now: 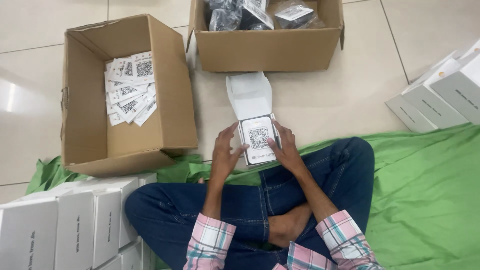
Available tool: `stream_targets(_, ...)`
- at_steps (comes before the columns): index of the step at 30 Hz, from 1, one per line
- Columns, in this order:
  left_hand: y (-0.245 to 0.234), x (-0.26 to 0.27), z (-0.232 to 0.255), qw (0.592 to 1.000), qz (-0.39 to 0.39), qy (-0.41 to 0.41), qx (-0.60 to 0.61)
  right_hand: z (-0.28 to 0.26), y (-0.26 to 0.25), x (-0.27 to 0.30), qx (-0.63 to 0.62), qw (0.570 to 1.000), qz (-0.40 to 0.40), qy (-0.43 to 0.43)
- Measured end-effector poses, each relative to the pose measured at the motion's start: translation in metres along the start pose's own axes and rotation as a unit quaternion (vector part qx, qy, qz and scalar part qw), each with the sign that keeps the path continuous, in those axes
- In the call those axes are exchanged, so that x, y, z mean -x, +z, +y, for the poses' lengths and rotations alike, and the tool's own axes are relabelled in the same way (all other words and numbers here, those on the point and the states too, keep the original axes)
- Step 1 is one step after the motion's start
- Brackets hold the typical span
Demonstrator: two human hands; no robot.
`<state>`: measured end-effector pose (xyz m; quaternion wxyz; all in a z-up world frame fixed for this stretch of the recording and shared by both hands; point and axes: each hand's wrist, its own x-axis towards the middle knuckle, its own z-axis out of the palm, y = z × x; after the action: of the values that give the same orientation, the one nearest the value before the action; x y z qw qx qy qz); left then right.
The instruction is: The person packs electronic items into boxes and applies stickers.
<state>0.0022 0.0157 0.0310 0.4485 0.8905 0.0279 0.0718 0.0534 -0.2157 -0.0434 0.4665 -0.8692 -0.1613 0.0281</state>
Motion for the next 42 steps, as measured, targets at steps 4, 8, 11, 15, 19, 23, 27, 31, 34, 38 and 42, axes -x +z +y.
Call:
stream_targets(4,-0.093,-0.017,0.018,0.996,0.086,-0.018,0.016,-0.007,0.001,0.003,-0.011,1.000,0.012,0.012)
stream_targets(8,-0.186,-0.058,-0.012,0.970,0.206,-0.012,-0.128,-0.013,0.001,0.002,-0.003,0.998,-0.032,0.056)
stream_targets(11,-0.233,-0.107,-0.119,0.950,0.120,-0.051,-0.285,-0.006,0.004,0.001,-0.005,0.997,-0.034,0.064)
stream_targets(15,-0.244,-0.161,-0.265,0.925,-0.019,-0.129,-0.356,-0.001,0.007,0.000,0.001,0.997,-0.048,0.063)
stream_targets(19,-0.228,-0.177,-0.298,0.827,-0.159,-0.290,-0.455,-0.002,0.006,0.000,-0.018,0.998,-0.038,0.048)
stream_targets(23,-0.202,-0.188,-0.340,0.851,-0.095,-0.335,-0.392,0.001,0.009,0.000,-0.013,0.999,-0.023,0.042)
stream_targets(27,-0.190,-0.184,-0.320,0.843,-0.088,-0.354,-0.395,0.003,0.010,-0.002,-0.025,0.999,-0.021,0.018)
stream_targets(31,-0.193,-0.189,-0.315,0.855,-0.047,-0.366,-0.365,0.003,0.011,-0.004,-0.017,1.000,-0.020,0.014)
stream_targets(34,-0.185,-0.190,-0.336,0.857,-0.023,-0.381,-0.348,0.003,0.010,-0.002,-0.012,0.999,-0.028,0.030)
stream_targets(38,-0.188,-0.189,-0.338,0.851,0.013,-0.387,-0.354,-0.001,0.009,-0.003,-0.016,0.999,-0.030,0.035)
stream_targets(42,-0.197,-0.183,-0.311,0.855,-0.005,-0.375,-0.358,0.004,0.011,-0.004,-0.013,0.998,-0.036,0.048)
